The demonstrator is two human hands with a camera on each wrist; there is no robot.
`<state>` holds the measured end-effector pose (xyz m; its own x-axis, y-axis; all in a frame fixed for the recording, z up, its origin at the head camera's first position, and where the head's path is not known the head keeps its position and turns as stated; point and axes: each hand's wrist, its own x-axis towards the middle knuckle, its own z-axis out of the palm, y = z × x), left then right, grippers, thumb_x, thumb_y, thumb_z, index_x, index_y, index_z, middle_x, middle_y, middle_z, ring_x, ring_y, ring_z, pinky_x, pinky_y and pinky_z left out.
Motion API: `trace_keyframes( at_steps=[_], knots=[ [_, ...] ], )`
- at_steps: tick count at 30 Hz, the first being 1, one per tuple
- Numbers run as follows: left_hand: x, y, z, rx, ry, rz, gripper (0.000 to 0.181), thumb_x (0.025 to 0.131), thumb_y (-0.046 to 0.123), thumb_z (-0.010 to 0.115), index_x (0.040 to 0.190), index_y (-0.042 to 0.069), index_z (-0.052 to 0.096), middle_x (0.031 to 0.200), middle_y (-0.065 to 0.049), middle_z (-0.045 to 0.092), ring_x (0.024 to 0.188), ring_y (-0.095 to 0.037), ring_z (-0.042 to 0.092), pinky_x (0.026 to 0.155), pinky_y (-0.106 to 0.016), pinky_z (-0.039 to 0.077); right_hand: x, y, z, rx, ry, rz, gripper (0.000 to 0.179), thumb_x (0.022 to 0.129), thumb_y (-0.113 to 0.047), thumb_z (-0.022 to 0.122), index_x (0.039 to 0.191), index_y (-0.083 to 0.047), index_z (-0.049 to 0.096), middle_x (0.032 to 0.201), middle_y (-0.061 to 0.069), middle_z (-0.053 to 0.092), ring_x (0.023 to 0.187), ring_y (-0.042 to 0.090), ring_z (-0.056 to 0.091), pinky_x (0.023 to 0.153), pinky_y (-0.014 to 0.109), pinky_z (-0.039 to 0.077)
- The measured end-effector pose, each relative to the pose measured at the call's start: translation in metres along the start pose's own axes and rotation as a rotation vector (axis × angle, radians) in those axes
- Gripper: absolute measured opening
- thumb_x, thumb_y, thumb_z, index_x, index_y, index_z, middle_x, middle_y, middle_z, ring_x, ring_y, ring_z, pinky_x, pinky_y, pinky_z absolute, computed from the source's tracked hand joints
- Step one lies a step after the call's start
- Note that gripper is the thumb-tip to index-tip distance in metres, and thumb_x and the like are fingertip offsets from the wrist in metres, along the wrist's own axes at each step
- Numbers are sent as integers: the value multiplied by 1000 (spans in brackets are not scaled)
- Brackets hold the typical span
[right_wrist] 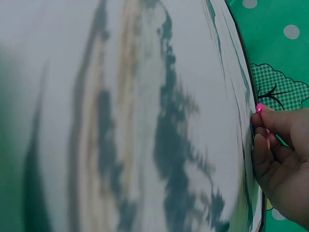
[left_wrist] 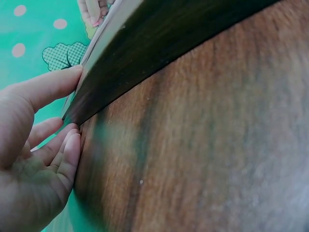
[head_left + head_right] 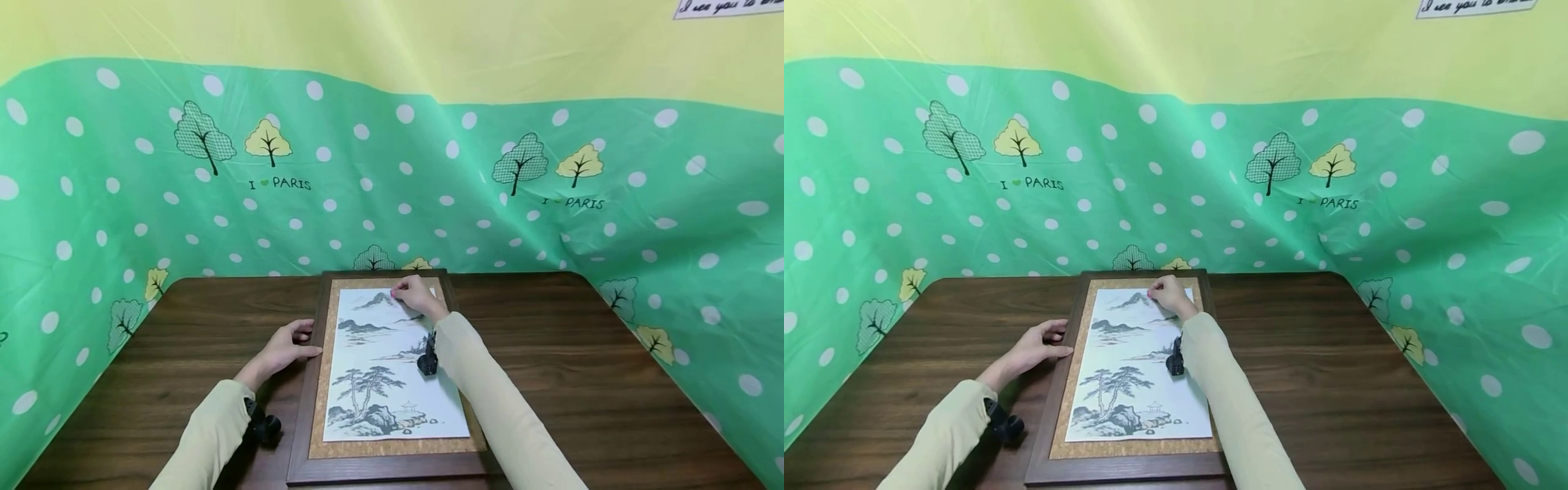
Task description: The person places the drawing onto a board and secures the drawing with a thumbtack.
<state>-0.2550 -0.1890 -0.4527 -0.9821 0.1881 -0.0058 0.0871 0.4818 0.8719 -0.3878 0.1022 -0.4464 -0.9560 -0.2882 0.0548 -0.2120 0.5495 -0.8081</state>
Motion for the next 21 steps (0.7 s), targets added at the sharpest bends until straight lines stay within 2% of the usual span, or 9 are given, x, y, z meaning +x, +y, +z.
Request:
trace_keyframes(
  at_steps=[4, 8, 11, 13, 16, 18, 21],
  knots=[
    [1, -1, 0, -7, -5, 5, 65, 76, 12, 72, 130, -8, 41, 122, -24, 49, 105, -33, 48, 84, -40, 43, -6, -16, -1, -22, 3, 59, 14, 88, -9, 58, 87, 0, 69, 86, 12, 65, 64, 18, 51, 57, 28, 42],
    [1, -1, 1, -12, 2, 0, 65, 76, 11, 72, 130, -8, 41, 121, -24, 50, 105, -32, 48, 83, -39, 43, -7, -23, 0, -40, 2, 87, 14, 88, -7, 58, 86, 2, 69, 78, 9, 64, 55, 11, 45, 51, 23, 37],
    [1, 0, 1, -17, 11, -2, 64, 75, 10, 73, 129, -8, 42, 121, -23, 50, 105, -32, 48, 84, -39, 43, -6, -28, 1, -50, -18, 106, 22, 88, -7, 57, 68, 1, 63, 63, 4, 56, 47, 10, 38, 47, 22, 33],
    [1, 0, 2, -18, 14, -6, 64, 75, 11, 73, 129, -7, 42, 121, -23, 50, 105, -32, 48, 84, -39, 43, -4, -30, 1, -60, -38, 114, 32, 89, -6, 55, 57, -3, 51, 54, 2, 48, 43, 11, 34, 45, 23, 31],
    [2, -1, 3, -18, 19, -14, 64, 75, 10, 73, 129, -7, 43, 121, -23, 50, 105, -32, 48, 85, -40, 43, -1, -31, 2, -66, -54, 146, 40, 90, -6, 52, 52, -7, 39, 51, 2, 42, 41, 11, 30, 44, 23, 29],
    [2, -2, 3, -13, 20, -21, 63, 75, 10, 73, 129, -7, 43, 121, -22, 50, 105, -31, 48, 84, -39, 43, -1, -31, 3, -57, -37, 169, 38, 90, -6, 51, 52, -7, 44, 54, 3, 48, 42, 12, 32, 43, 23, 31],
    [4, -4, 3, -19, 26, -25, 63, 75, 9, 72, 129, -7, 43, 121, -23, 50, 105, -31, 48, 84, -40, 42, 0, -31, 5, -35, 3, 204, 33, 89, -6, 51, 56, -4, 51, 69, 6, 61, 46, 12, 39, 44, 23, 35]
  ],
)
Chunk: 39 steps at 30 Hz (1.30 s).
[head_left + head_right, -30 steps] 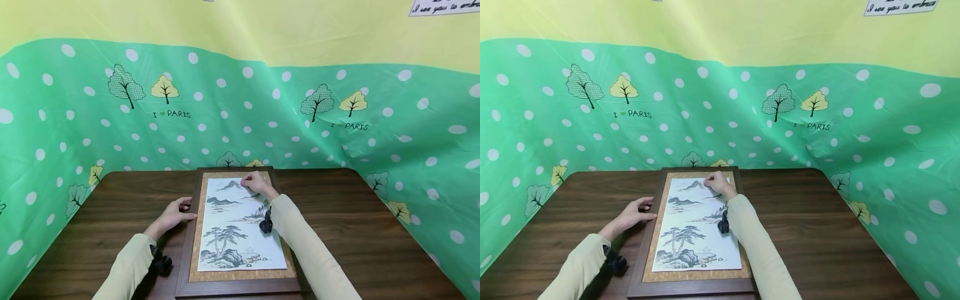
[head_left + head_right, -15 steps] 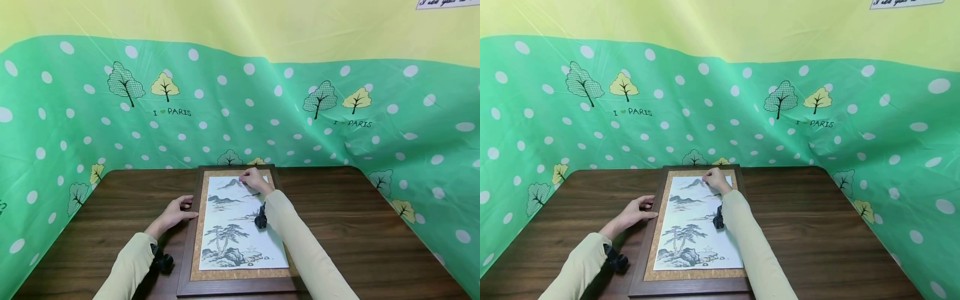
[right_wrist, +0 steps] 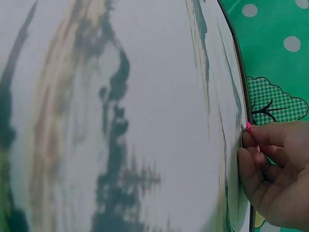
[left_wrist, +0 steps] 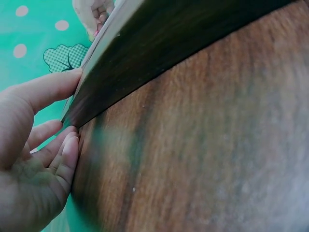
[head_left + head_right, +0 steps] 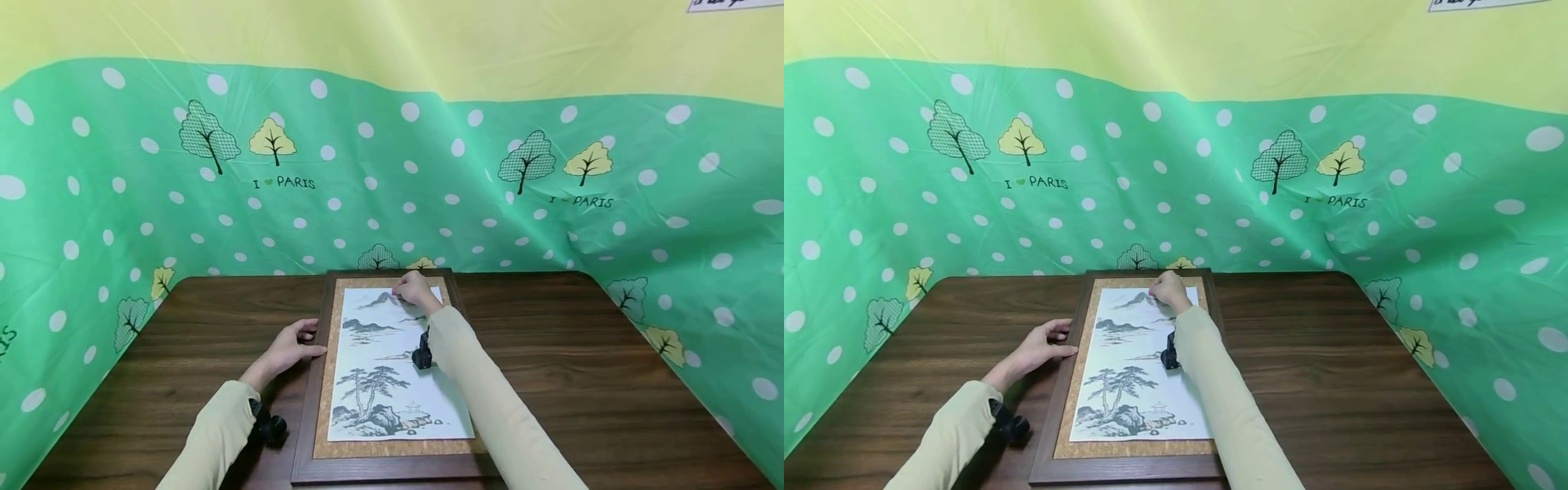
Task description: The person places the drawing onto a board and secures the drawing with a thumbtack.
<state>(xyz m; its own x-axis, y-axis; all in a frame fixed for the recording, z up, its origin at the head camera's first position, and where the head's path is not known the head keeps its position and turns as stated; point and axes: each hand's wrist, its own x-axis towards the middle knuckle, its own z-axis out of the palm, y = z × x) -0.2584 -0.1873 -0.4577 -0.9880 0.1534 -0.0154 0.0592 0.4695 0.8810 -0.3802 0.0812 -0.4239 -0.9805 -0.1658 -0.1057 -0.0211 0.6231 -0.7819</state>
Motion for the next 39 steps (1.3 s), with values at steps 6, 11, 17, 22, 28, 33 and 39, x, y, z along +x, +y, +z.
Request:
trace_keyframes(
  at_steps=[6, 11, 17, 22, 28, 33, 39],
  knots=[
    [0, 1, 1, -18, -1, 3, 63, 76, 8, 72, 129, -9, 42, 122, -24, 49, 106, -33, 48, 85, -43, 41, -1, 3, 2, 49, 49, 29, 29, 88, -6, 54, 59, -1, 56, 88, 12, 67, 47, 12, 44, 45, 23, 37],
    [-1, 1, 0, -10, 1, -3, 63, 76, 10, 73, 129, -6, 44, 122, -22, 50, 105, -31, 48, 85, -40, 42, -4, 3, 1, 75, 86, 22, 14, 86, -7, 59, 83, 1, 70, 92, 14, 66, 53, 13, 55, 49, 24, 46],
    [-4, 3, 1, -23, -8, -4, 63, 76, 11, 72, 130, -5, 44, 122, -21, 50, 106, -31, 47, 85, -40, 42, -3, 5, 2, 90, 93, 45, 13, 86, -7, 61, 90, 1, 70, 93, 14, 66, 56, 12, 58, 51, 24, 49],
    [-4, 3, 1, -11, 3, -1, 63, 76, 10, 72, 130, -5, 43, 122, -21, 50, 106, -31, 48, 84, -38, 43, 0, 5, 3, 71, 111, 39, 11, 84, -6, 63, 86, 2, 71, 91, 14, 67, 54, 12, 57, 49, 23, 49],
    [-2, 2, 1, -5, 6, -2, 64, 76, 12, 72, 130, -5, 43, 122, -21, 50, 107, -31, 48, 85, -39, 42, 0, 5, 3, 62, 117, 46, 10, 83, -5, 63, 84, 1, 71, 91, 13, 67, 56, 13, 58, 50, 24, 49],
    [-2, 1, 0, -14, -2, -2, 64, 77, 11, 72, 131, -5, 42, 123, -22, 49, 108, -31, 47, 86, -41, 42, 1, 5, 4, 48, 129, 40, 10, 83, -5, 64, 83, 2, 71, 92, 14, 67, 55, 12, 59, 50, 24, 50],
    [-2, 0, -1, -13, -4, -1, 64, 76, 12, 72, 130, -5, 42, 123, -22, 49, 107, -32, 47, 85, -40, 42, 0, 3, 6, 61, 161, 77, 11, 82, -5, 64, 79, 1, 72, 86, 13, 68, 54, 13, 59, 49, 24, 49]
  ],
)
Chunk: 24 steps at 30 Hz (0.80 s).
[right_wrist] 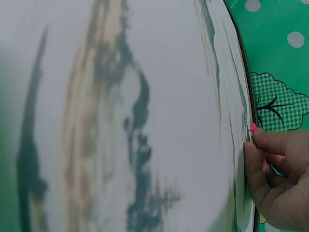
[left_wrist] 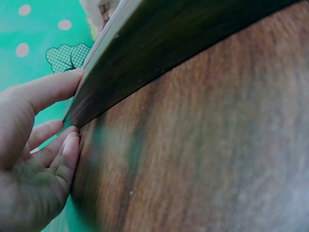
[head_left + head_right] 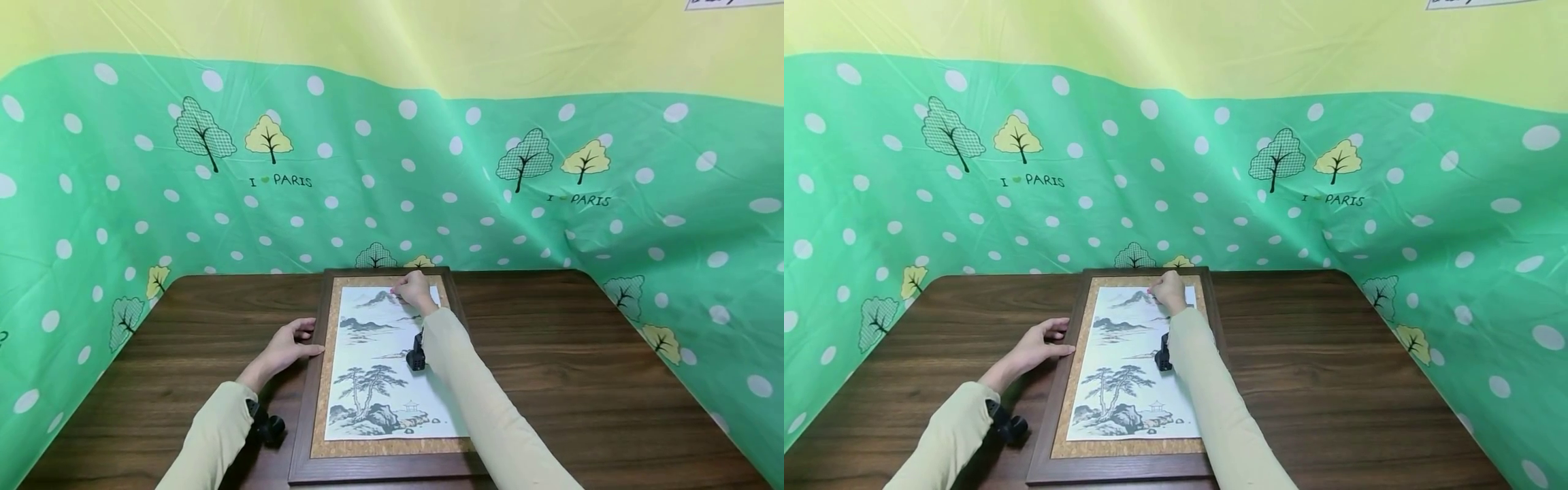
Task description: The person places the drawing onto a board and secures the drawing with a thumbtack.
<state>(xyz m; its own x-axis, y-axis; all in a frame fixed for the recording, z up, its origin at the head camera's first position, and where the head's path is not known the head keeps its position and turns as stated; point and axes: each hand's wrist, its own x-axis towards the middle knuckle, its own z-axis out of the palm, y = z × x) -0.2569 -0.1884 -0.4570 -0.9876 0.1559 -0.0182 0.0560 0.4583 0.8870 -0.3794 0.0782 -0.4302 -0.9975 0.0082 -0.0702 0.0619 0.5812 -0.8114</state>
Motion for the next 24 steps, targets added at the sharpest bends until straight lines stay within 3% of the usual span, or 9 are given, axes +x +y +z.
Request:
trace_keyframes(
  at_steps=[6, 10, 18, 24],
  knots=[
    [-1, 1, 0, -10, 5, 8, 65, 76, 10, 73, 130, -7, 42, 122, -24, 49, 105, -32, 48, 84, -39, 42, 1, -1, 2, 18, 28, 39, 16, 80, -6, 66, 66, 2, 69, 80, 12, 69, 49, 13, 56, 46, 24, 45],
    [-1, 1, 0, -5, 6, 19, 65, 75, 10, 73, 129, -8, 42, 122, -24, 49, 105, -32, 48, 84, -40, 41, 2, -1, 3, 23, 33, 59, 17, 81, -5, 65, 65, 1, 68, 81, 11, 69, 49, 13, 55, 47, 23, 45],
    [-1, 0, 1, -7, 6, 10, 64, 75, 10, 73, 129, -6, 43, 121, -23, 50, 105, -32, 48, 85, -39, 42, -2, -3, 2, 6, 30, 61, 31, 82, -5, 64, 52, -3, 54, 79, 11, 68, 46, 14, 53, 45, 24, 43],
    [0, 0, 0, -7, 4, 11, 64, 75, 12, 73, 129, -6, 43, 122, -22, 50, 105, -31, 48, 85, -39, 42, -5, -5, 3, -12, 57, 35, 32, 81, -5, 64, 51, -4, 53, 74, 10, 67, 44, 12, 51, 45, 24, 42]
  ],
)
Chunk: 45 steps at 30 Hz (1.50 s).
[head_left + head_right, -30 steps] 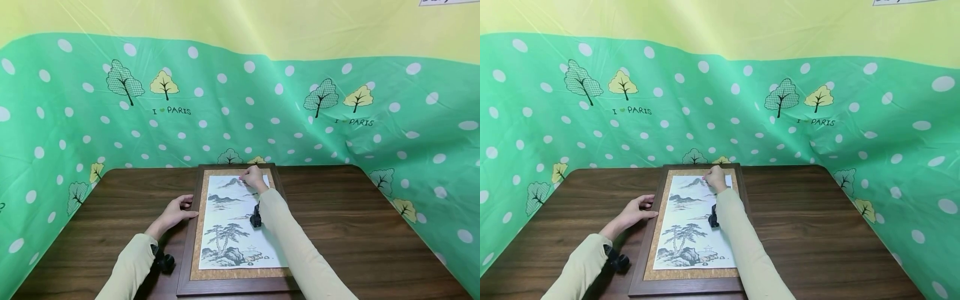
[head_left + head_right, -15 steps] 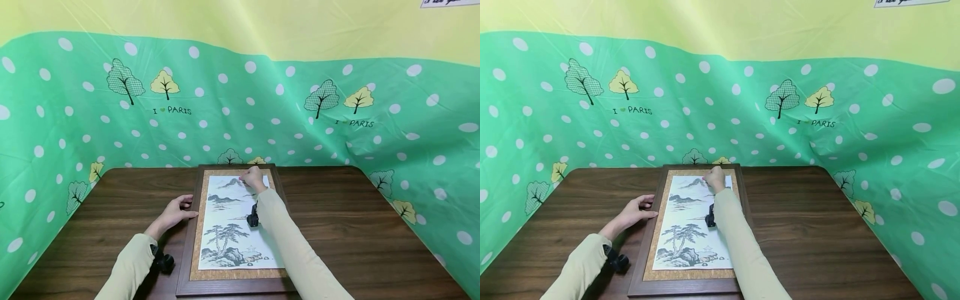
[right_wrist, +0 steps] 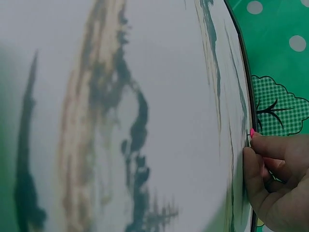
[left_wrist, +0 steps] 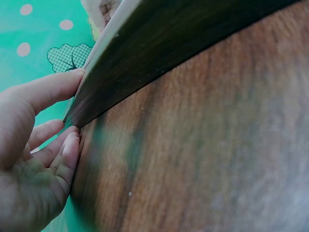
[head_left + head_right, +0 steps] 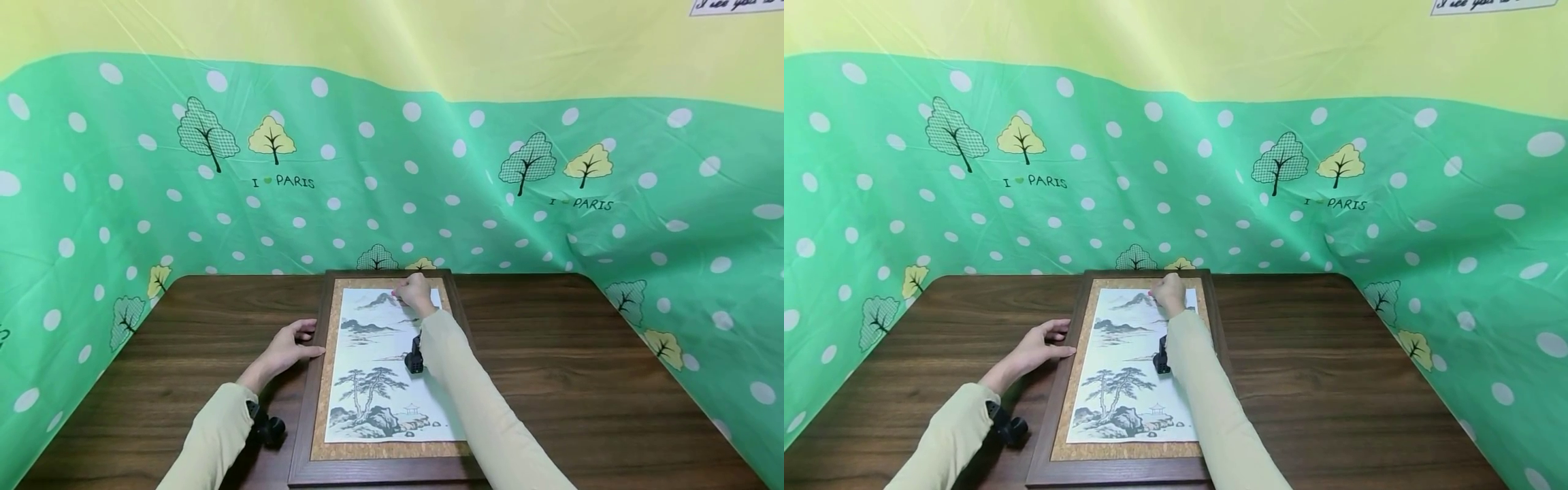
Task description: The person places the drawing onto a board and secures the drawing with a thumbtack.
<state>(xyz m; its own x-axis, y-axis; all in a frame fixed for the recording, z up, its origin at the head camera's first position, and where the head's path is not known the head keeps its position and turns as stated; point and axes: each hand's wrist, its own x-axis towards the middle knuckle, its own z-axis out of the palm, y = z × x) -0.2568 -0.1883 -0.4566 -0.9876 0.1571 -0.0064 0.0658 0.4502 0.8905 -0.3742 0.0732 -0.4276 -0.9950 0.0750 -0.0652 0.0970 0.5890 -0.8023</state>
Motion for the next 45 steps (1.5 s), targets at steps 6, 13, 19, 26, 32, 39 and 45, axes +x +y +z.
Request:
trace_keyframes(
  at_steps=[6, 13, 19, 26, 32, 39, 45],
  knots=[
    [1, -2, 1, -2, 12, -12, 63, 74, 11, 74, 129, -4, 45, 121, -20, 51, 106, -31, 48, 86, -39, 41, 0, 1, 3, -125, 47, -94, 46, 86, -6, 57, 44, -12, 36, 43, 3, 46, 38, 12, 36, 44, 26, 30],
    [0, -1, 1, 0, 6, -7, 63, 75, 11, 73, 129, -5, 45, 121, -20, 51, 105, -30, 48, 86, -41, 41, 0, 4, 2, -96, 37, -89, 34, 84, -8, 62, 50, -7, 53, 48, 2, 54, 42, 13, 45, 47, 26, 36],
    [0, -2, 1, -5, 11, -8, 63, 74, 10, 74, 128, -5, 45, 120, -20, 52, 105, -30, 48, 86, -40, 42, -1, 6, -2, -65, -25, -94, 28, 85, -8, 60, 58, -1, 60, 52, 4, 56, 43, 12, 44, 47, 25, 37],
    [2, -5, 1, -2, 19, 3, 64, 73, 10, 75, 127, -6, 45, 120, -21, 51, 104, -30, 49, 84, -36, 42, -5, 7, -9, 14, -118, -131, 16, 86, -7, 60, 77, 2, 69, 70, 10, 64, 52, 13, 51, 51, 25, 43],
    [1, -4, 1, -18, 16, 0, 63, 74, 9, 74, 129, -5, 45, 121, -20, 51, 104, -29, 48, 84, -38, 42, -8, 11, -17, 66, -199, -159, 14, 87, -8, 59, 85, 1, 69, 79, 11, 65, 56, 14, 52, 53, 26, 45],
    [-1, 0, 1, -4, 22, 1, 63, 74, 9, 74, 128, -7, 45, 120, -22, 51, 103, -30, 49, 83, -37, 43, -18, 9, -33, -46, -209, -261, 13, 86, -10, 61, 89, 0, 69, 79, 8, 63, 61, 13, 53, 55, 24, 45],
    [-1, -5, 2, -25, 18, 43, 65, 73, 16, 75, 127, -6, 46, 118, -22, 52, 102, -32, 49, 82, -39, 43, -33, 16, -57, -59, -237, -351, 15, 85, -6, 60, 93, 6, 67, 81, 12, 64, 65, 19, 56, 57, 27, 47]
  ],
)
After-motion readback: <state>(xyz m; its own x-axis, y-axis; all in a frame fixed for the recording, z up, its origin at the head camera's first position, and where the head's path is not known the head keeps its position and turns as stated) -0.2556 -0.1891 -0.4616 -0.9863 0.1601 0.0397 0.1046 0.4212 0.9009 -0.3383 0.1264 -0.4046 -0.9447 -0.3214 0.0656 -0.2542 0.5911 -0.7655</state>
